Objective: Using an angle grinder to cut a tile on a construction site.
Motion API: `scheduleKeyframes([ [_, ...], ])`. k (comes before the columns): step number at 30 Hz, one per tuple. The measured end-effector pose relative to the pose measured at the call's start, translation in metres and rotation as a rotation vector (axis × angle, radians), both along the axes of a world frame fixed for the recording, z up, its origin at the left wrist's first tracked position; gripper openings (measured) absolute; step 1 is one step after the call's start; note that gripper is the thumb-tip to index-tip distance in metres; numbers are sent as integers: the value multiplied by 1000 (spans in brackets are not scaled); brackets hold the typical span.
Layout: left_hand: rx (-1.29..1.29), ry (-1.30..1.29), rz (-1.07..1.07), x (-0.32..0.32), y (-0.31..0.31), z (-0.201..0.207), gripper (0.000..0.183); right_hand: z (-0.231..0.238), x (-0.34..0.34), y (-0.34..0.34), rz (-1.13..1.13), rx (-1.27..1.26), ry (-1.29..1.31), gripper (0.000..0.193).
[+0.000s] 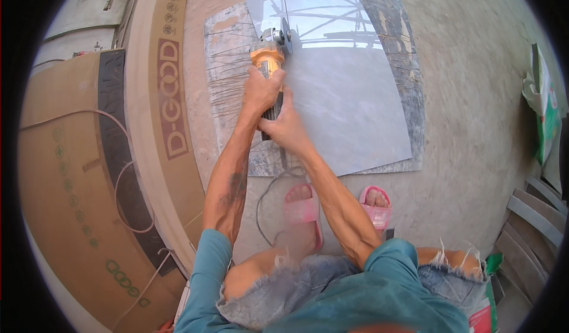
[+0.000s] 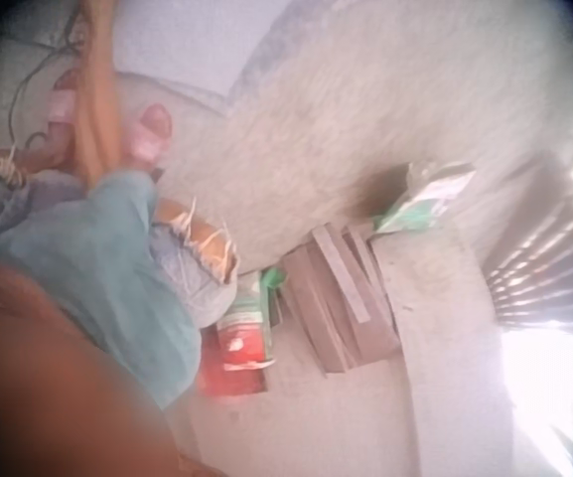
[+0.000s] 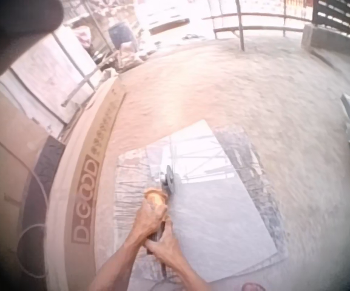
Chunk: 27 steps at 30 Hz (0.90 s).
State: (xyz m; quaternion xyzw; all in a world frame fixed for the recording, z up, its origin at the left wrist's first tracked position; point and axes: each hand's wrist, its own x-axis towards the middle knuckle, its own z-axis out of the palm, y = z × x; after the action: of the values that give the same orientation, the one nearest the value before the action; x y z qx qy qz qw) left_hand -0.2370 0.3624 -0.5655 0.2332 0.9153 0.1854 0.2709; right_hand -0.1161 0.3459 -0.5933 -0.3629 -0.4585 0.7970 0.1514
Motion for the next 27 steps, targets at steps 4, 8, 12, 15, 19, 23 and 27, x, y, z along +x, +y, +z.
scheduleKeyframes([
  [4, -13, 37, -1, 7, -5, 2, 84, 4, 5, -6, -17, 31, -19, 106],
  [8, -24, 29, -9, 10, -13, 6, 83, 20, 16, -7, -10, 20, -10, 107],
  [12, -17, 34, -11, 17, -15, 9, 83, 18, 18, -12, 5, -82, 4, 107],
  [15, 3, 28, -22, 20, -16, 9, 84, 12, 19, -15, -17, -61, 6, 107],
  [19, -2, 55, -8, 15, -23, 2, 85, 11, 14, -24, -73, -48, 60, 104],
  [23, -5, 36, -6, 19, -23, 5, 85, 10, 17, -25, -44, -55, 15, 102],
  [27, -6, 34, -11, 19, -26, 6, 84, 16, 20, -24, -18, -67, -4, 102],
])
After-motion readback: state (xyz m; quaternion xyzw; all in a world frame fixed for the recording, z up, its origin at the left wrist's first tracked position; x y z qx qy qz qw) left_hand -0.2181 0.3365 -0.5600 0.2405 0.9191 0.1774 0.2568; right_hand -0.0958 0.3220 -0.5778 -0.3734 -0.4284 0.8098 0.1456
